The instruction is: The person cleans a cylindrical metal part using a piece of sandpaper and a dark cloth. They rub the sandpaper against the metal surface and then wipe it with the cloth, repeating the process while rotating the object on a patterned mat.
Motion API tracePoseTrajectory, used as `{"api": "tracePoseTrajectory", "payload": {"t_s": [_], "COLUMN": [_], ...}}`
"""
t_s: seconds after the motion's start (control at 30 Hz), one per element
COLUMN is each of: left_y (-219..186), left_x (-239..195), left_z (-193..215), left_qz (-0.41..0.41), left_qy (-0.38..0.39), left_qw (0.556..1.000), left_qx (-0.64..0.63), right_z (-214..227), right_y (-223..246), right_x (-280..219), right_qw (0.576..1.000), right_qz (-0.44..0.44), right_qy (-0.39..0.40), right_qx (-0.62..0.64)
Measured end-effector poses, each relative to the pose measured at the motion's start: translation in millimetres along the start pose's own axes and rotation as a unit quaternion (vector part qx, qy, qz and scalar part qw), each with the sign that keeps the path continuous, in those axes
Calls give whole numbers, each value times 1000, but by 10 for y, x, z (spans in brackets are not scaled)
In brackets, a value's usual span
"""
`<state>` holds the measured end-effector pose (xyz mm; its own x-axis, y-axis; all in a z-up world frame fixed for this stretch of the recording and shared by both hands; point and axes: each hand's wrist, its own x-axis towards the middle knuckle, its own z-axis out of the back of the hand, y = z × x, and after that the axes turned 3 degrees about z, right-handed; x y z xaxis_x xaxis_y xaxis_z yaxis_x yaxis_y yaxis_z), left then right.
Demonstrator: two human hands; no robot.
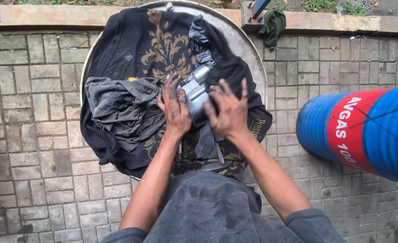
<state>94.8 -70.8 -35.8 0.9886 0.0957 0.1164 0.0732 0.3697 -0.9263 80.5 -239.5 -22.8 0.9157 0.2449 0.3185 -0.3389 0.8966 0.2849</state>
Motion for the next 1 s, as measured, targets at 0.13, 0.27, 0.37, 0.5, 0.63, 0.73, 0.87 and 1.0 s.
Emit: {"api": "tracePoseTrajectory", "payload": {"t_s": [0.13, 0.27, 0.37, 0.5, 0.63, 0.73, 0.87, 1.0], "left_y": [-54, -17, -13, 4, -75, -36, 45, -61], "left_x": [-15, 10, 14, -4, -36, 19, -1, -9], "left_z": [24, 3, 2, -1, 34, 41, -41, 24], "left_qz": [-5, -3, -2, 0, -1, -2, 11, 2], "left_qy": [5, -5, -1, -4, 6, 10, 1, -4], "left_qw": [1000, 1000, 1000, 1000, 1000, 1000, 1000, 1000], "left_qx": [-2, -2, 5, 3, -14, -5, 12, -16], "right_z": [212, 84, -2, 313, 261, 203, -95, 50], "right_y": [-257, -88, -514, -10, 55, -142, -329, -188], "right_x": [128, 79, 37, 195, -260, -515, -759, -553], "right_qw": [998, 999, 998, 998, 993, 993, 995, 966], "right_qz": [-30, -15, -26, -36, -30, -29, -62, -85], "right_qy": [20, 36, 44, 45, 83, 117, 69, -133], "right_qx": [-57, -20, -33, 4, 76, 7, 46, 206]}}
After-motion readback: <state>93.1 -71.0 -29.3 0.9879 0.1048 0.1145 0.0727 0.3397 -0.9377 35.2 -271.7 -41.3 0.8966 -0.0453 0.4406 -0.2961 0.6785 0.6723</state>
